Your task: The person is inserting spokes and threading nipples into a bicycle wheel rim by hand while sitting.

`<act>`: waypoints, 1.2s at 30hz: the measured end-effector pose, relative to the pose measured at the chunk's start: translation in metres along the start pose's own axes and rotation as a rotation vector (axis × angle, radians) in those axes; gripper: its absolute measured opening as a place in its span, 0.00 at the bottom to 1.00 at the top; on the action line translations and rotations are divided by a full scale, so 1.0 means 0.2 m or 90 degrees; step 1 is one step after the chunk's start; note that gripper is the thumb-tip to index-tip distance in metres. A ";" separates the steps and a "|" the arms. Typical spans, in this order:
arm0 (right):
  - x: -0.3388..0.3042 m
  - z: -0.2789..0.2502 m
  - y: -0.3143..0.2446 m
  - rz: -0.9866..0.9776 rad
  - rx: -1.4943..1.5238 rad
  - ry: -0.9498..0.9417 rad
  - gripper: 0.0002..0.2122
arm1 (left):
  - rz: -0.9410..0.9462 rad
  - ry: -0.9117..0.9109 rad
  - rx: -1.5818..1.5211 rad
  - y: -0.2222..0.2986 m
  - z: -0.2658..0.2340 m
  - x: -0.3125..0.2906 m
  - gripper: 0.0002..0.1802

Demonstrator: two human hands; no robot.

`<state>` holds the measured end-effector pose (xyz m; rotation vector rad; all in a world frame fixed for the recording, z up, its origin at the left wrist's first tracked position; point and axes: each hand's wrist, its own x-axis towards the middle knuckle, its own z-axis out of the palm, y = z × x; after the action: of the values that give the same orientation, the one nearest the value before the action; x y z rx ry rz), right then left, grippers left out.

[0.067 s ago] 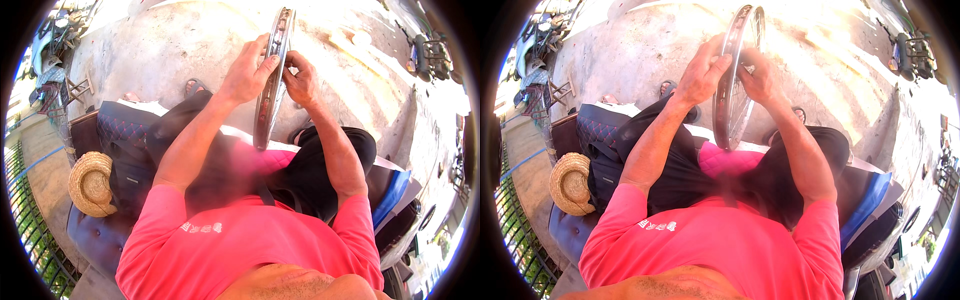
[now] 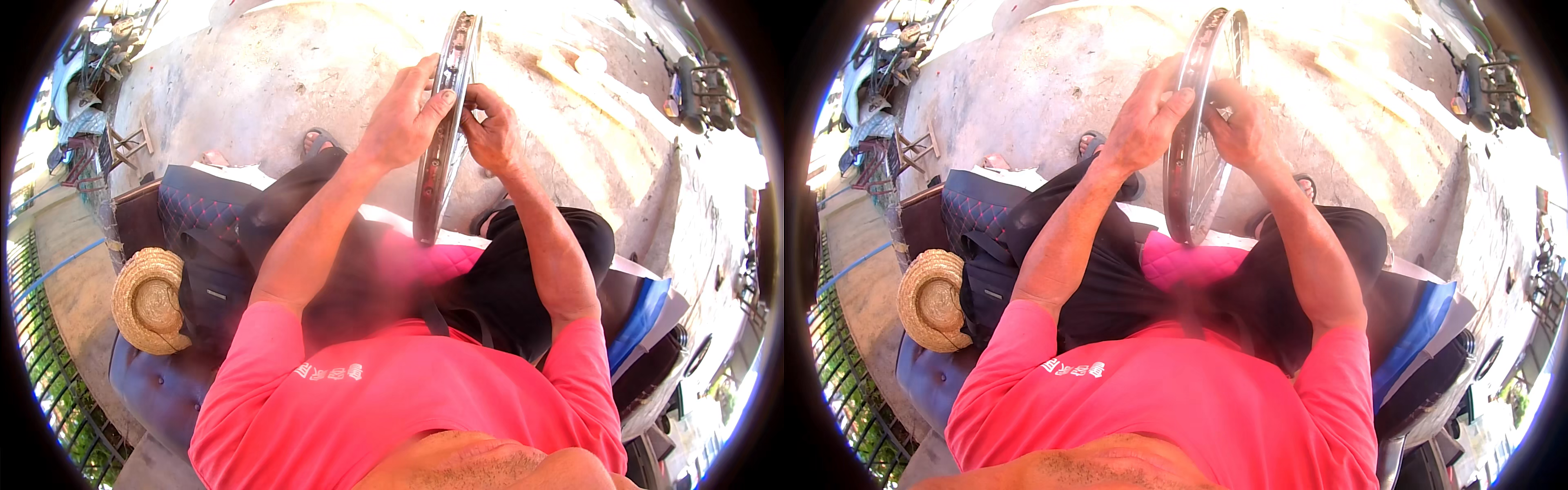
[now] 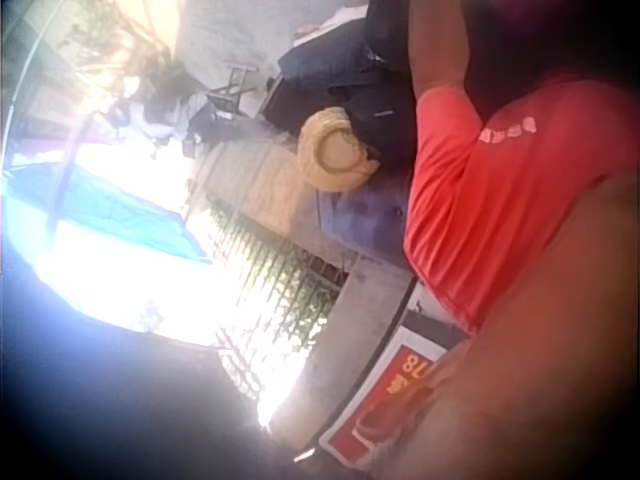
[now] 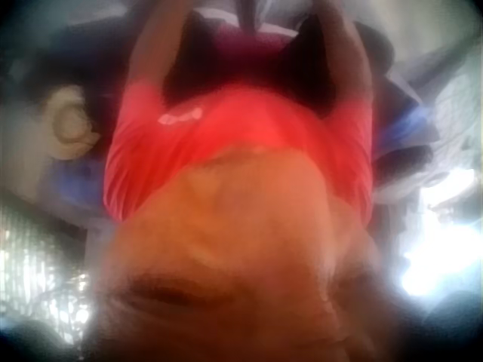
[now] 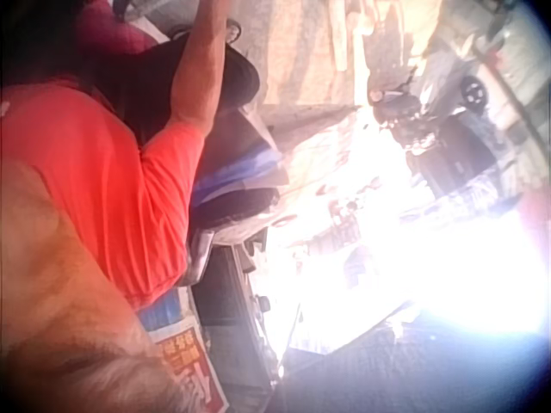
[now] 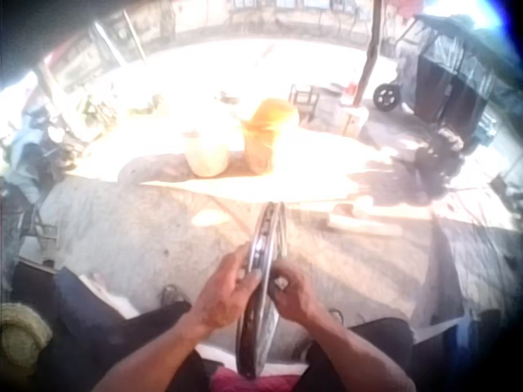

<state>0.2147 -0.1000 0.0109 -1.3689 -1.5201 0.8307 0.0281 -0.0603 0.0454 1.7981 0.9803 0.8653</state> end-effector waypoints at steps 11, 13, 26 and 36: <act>0.00 0.01 -0.02 0.035 0.048 0.015 0.10 | -0.011 -0.007 -0.014 0.02 0.00 0.00 0.32; 0.00 0.01 -0.01 0.031 0.039 0.007 0.10 | 0.014 0.001 0.013 0.00 0.00 0.00 0.32; 0.00 0.01 -0.01 0.030 0.015 0.009 0.10 | 0.002 0.005 -0.003 -0.01 0.01 0.00 0.32; 0.00 0.01 0.00 0.009 0.021 0.008 0.10 | -0.018 -0.002 -0.022 0.02 0.00 0.00 0.31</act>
<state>0.2120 -0.1001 0.0105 -1.3594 -1.4824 0.8509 0.0283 -0.0604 0.0486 1.7525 0.9814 0.8568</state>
